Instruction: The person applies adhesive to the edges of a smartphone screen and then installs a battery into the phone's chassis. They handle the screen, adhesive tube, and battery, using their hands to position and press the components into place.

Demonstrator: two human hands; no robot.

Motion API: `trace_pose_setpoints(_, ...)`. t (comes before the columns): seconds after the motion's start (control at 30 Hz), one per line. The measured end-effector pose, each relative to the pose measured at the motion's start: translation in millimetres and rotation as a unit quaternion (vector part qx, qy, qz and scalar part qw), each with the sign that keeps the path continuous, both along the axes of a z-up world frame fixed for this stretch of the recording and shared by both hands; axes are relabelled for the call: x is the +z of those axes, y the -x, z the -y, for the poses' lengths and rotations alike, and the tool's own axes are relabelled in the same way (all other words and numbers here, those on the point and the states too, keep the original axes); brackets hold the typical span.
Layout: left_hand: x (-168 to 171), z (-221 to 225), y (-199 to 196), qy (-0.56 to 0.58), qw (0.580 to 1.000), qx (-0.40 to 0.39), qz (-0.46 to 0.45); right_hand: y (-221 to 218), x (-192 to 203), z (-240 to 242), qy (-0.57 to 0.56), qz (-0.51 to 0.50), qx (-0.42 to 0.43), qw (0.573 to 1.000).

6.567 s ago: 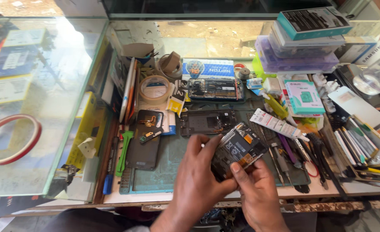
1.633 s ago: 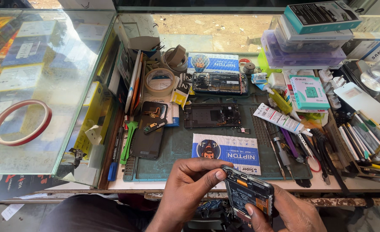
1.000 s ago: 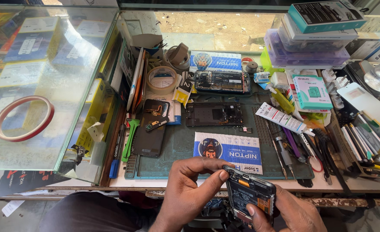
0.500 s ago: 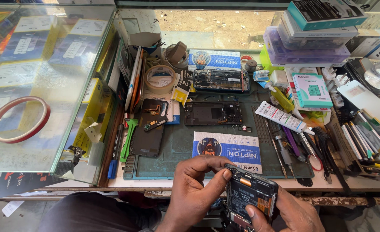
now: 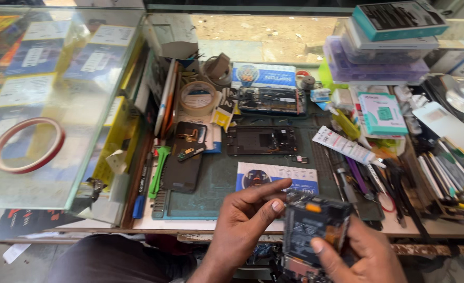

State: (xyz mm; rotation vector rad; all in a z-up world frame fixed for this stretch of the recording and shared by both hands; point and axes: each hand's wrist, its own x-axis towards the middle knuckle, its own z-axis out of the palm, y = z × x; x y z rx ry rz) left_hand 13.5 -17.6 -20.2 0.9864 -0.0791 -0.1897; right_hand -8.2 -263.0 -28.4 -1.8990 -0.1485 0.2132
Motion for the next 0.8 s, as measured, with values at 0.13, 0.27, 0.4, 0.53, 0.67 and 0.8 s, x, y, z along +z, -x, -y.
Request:
trace_pose_setpoints(0.13, 9.8, -3.6, 5.7, -0.079, 0.997, 0.003, 0.011, -16.2, -9.8, 4.8, -0.103, -0.066, -0.027, 0.992)
trace_pose_setpoints(0.27, 19.8, -5.0, 18.6, -0.171, 0.985, -0.013, 0.023, -41.8, -13.4, 24.3, -0.078, -0.054, 0.004, 0.995)
trace_pose_setpoints(0.4, 25.9, -17.6, 30.0, -0.352, 0.933, -0.009, 0.076, -101.7, 8.9, 37.5, 0.081, -0.217, 0.064, 0.971)
trace_pose_setpoints(0.53, 21.4, -30.2, 29.2, -0.419, 0.894, 0.046, 0.149, -156.6, 43.2, 16.5, 0.244, -0.175, 0.254, 0.92)
trace_pose_setpoints(0.67, 13.2, -45.0, 17.6, -0.471, 0.87, 0.087, 0.121, -177.0, 62.2, -35.4, 0.417, -0.18, 0.293, 0.842)
trace_pose_setpoints(0.8, 6.9, -62.6, 8.1, -0.516, 0.83, 0.128, 0.17, -185.2, 58.2, -62.8, 0.365, -0.157, 0.371, 0.839)
